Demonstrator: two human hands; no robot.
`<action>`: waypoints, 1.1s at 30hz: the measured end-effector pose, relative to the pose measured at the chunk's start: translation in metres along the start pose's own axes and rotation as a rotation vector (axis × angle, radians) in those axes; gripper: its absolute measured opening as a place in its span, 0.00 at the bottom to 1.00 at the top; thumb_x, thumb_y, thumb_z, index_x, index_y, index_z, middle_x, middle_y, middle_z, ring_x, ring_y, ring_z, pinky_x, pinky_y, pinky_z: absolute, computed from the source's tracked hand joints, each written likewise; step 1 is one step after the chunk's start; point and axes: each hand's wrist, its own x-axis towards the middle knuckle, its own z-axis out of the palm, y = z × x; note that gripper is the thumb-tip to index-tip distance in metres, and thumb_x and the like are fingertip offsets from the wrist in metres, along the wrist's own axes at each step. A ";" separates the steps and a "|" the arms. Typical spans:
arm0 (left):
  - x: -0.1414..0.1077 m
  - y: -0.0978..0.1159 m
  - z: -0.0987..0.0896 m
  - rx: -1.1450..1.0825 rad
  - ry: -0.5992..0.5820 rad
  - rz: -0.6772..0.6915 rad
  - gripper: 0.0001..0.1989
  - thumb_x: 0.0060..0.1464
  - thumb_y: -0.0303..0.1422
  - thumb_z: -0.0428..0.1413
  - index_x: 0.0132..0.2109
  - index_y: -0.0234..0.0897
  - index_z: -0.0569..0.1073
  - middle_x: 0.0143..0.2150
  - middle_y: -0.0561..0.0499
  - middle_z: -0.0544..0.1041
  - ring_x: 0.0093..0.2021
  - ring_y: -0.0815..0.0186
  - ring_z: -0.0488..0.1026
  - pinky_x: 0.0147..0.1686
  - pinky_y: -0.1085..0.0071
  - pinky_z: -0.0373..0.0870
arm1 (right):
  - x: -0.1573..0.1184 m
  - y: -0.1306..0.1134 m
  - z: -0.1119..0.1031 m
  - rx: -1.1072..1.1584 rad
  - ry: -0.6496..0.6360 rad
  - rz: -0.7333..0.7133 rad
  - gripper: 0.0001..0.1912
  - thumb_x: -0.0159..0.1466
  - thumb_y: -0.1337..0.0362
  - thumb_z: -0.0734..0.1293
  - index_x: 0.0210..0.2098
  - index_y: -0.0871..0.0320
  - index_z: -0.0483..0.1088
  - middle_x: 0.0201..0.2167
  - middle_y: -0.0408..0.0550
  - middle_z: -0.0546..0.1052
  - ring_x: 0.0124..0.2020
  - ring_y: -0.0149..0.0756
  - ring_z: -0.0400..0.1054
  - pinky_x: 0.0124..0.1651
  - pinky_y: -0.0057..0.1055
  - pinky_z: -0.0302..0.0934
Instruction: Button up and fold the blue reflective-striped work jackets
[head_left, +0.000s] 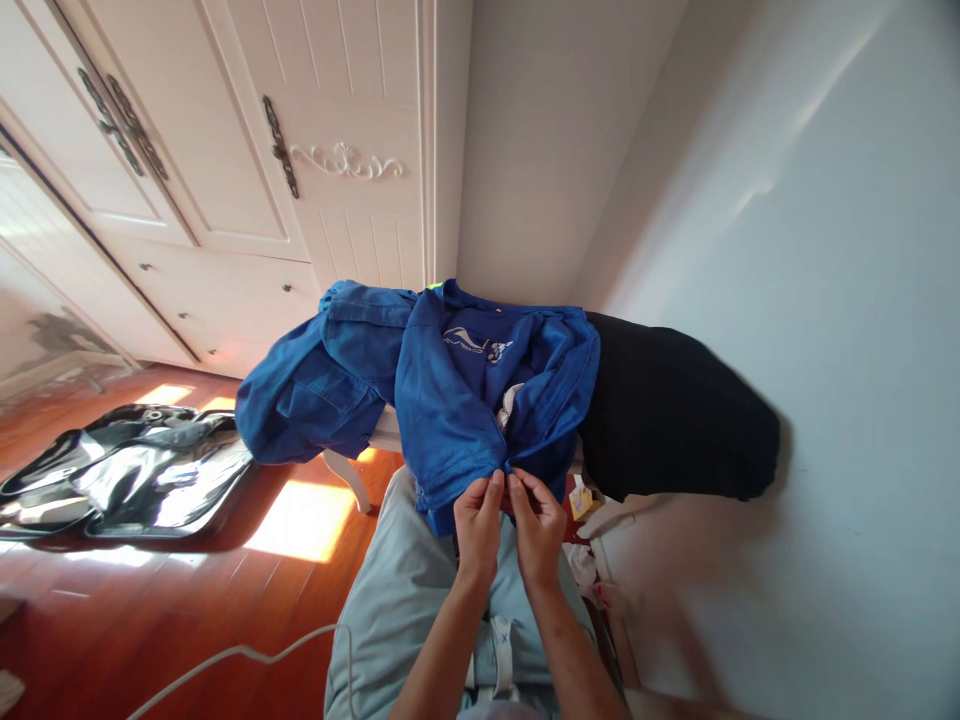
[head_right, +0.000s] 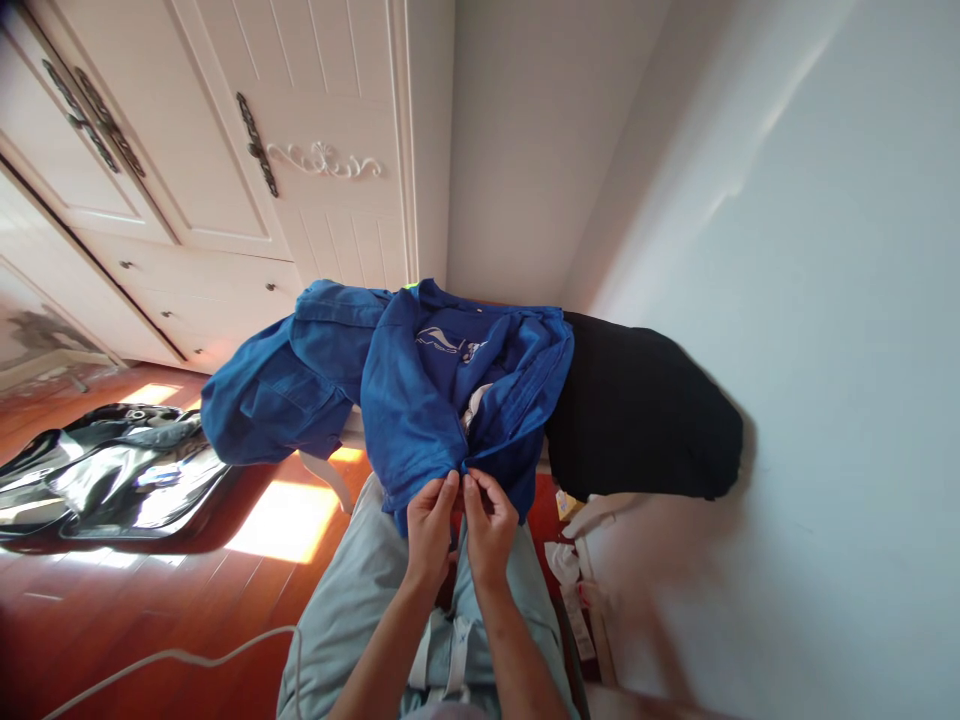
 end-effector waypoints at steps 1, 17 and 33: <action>0.000 0.000 0.000 -0.023 0.030 -0.008 0.22 0.43 0.49 0.66 0.23 0.33 0.72 0.21 0.56 0.65 0.24 0.73 0.60 0.25 0.77 0.60 | -0.001 0.000 0.001 0.020 -0.015 0.010 0.21 0.59 0.49 0.70 0.40 0.61 0.79 0.38 0.56 0.82 0.40 0.46 0.76 0.44 0.41 0.72; 0.000 -0.005 0.001 -0.127 0.118 -0.090 0.18 0.41 0.44 0.69 0.28 0.33 0.76 0.21 0.56 0.70 0.20 0.75 0.63 0.21 0.79 0.59 | -0.002 -0.003 0.006 0.120 0.052 0.107 0.22 0.56 0.49 0.71 0.38 0.62 0.79 0.35 0.54 0.81 0.34 0.42 0.75 0.37 0.36 0.71; -0.003 -0.011 -0.003 0.069 0.096 0.052 0.14 0.49 0.43 0.65 0.30 0.35 0.80 0.24 0.53 0.73 0.23 0.71 0.65 0.24 0.77 0.63 | -0.002 -0.004 0.007 0.025 0.067 0.041 0.21 0.58 0.48 0.70 0.39 0.61 0.79 0.38 0.55 0.82 0.37 0.44 0.76 0.39 0.37 0.71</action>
